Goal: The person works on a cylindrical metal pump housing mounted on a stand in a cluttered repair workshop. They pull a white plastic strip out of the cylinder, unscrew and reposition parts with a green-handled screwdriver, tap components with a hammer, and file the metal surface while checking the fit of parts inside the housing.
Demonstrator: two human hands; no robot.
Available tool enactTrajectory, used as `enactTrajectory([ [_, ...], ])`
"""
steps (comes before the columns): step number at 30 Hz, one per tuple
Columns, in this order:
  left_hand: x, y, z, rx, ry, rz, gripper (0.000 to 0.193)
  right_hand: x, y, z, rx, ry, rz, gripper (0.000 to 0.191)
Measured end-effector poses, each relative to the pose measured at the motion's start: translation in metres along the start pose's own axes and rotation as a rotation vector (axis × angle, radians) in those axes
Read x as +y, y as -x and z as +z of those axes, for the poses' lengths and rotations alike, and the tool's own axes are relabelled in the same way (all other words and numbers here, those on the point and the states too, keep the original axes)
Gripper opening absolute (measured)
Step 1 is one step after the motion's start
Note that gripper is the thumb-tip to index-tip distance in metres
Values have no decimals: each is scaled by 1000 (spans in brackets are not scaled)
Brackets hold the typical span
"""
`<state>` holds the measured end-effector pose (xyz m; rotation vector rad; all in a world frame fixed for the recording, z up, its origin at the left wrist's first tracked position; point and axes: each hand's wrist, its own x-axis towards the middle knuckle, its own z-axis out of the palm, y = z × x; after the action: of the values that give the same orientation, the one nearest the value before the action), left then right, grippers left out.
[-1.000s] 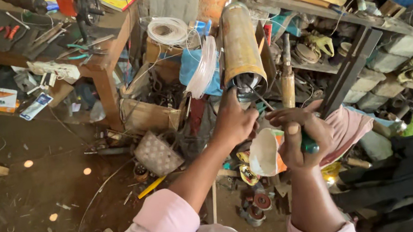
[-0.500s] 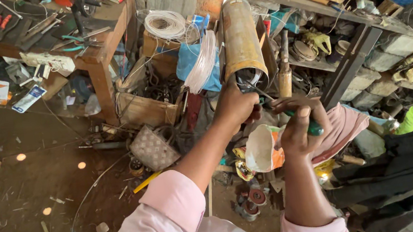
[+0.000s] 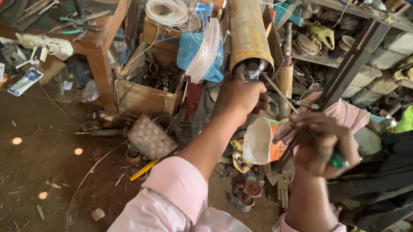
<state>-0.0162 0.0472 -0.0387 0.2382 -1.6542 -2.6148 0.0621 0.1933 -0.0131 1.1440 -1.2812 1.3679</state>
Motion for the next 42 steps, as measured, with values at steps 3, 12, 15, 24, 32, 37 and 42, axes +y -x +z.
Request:
enactTrajectory([
  [3, -8, -9, 5, -68, -22, -88, 83, -14, 1, -8, 49, 29, 31, 46],
  [12, 5, -13, 2, -90, -1330, 194, 92, -24, -1, -20, 46, 52, -57, 43],
  [15, 4, -13, 2, -9, -1353, 291, 86, -26, -2, -18, -66, 54, -25, 44],
  [24, -6, -16, -1, -111, -1364, 350, 36, 7, -21, 9, -290, 194, 22, 39],
  [32, 11, 0, -3, -97, -1172, 110, 57, 30, -25, 37, -298, 247, 77, 37],
  [37, 9, -3, -4, -22, -1144, 115, 85, 33, -26, 37, -276, 256, 121, 40],
  [42, -5, -15, -4, 68, -1138, 164, 99, 35, -29, 37, -266, 279, 195, 40],
])
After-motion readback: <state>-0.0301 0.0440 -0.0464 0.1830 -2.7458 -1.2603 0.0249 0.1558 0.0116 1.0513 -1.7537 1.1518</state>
